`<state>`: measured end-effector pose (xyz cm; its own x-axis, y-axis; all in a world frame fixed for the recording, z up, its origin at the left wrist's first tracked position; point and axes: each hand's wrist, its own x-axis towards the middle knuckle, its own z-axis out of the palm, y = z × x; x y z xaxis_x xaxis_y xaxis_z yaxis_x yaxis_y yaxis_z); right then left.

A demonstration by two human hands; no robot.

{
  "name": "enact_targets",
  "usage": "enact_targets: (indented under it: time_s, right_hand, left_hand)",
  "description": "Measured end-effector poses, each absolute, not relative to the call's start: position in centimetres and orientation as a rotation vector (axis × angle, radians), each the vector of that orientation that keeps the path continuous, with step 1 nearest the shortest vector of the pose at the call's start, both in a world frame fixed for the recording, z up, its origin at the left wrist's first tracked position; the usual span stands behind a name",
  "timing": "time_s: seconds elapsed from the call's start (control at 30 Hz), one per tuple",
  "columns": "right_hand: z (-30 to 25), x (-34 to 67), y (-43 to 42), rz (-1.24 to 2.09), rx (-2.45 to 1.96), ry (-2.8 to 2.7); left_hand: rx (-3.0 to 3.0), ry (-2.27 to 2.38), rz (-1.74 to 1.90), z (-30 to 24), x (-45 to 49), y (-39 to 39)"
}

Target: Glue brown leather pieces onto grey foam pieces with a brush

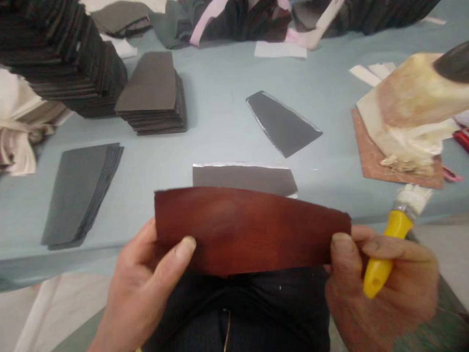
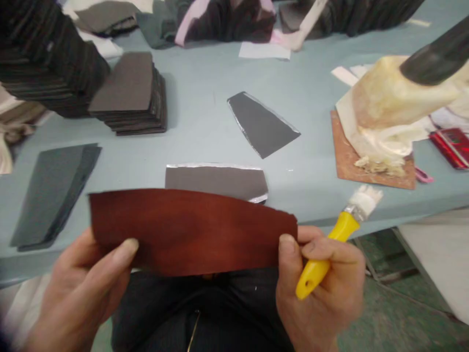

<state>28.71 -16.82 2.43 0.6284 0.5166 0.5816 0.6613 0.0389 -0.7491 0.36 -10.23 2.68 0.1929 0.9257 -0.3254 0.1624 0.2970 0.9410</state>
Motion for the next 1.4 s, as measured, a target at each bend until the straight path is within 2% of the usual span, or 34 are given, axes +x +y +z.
enact_targets:
  time_s: [0.17, 0.4, 0.57, 0.97, 1.4]
  right_hand:
    - [1.9, 31.1, -14.0, -0.195, -1.706, -1.096]
    - [2.3, 33.9, -8.5, -0.324, -1.469, -1.252]
    - [2.0, 35.5, -6.5, -0.336, -1.499, -1.349]
    - [-0.6, 36.4, -6.9, -0.357, -1.607, -1.333]
    - [-1.1, 36.9, -7.4, -0.301, -1.591, -1.342]
  left_hand:
    - [1.155, 1.198, 0.78, 6.6, 4.7, -4.6]
    - [1.473, 1.164, 0.824, 6.6, 5.1, -0.7]
    - [1.6, 1.135, 0.744, 6.1, 5.0, 1.9]
    - [1.597, 1.167, 0.546, 4.4, 5.0, 2.1]
    - [1.636, 1.203, 0.494, 3.3, 5.0, 2.0]
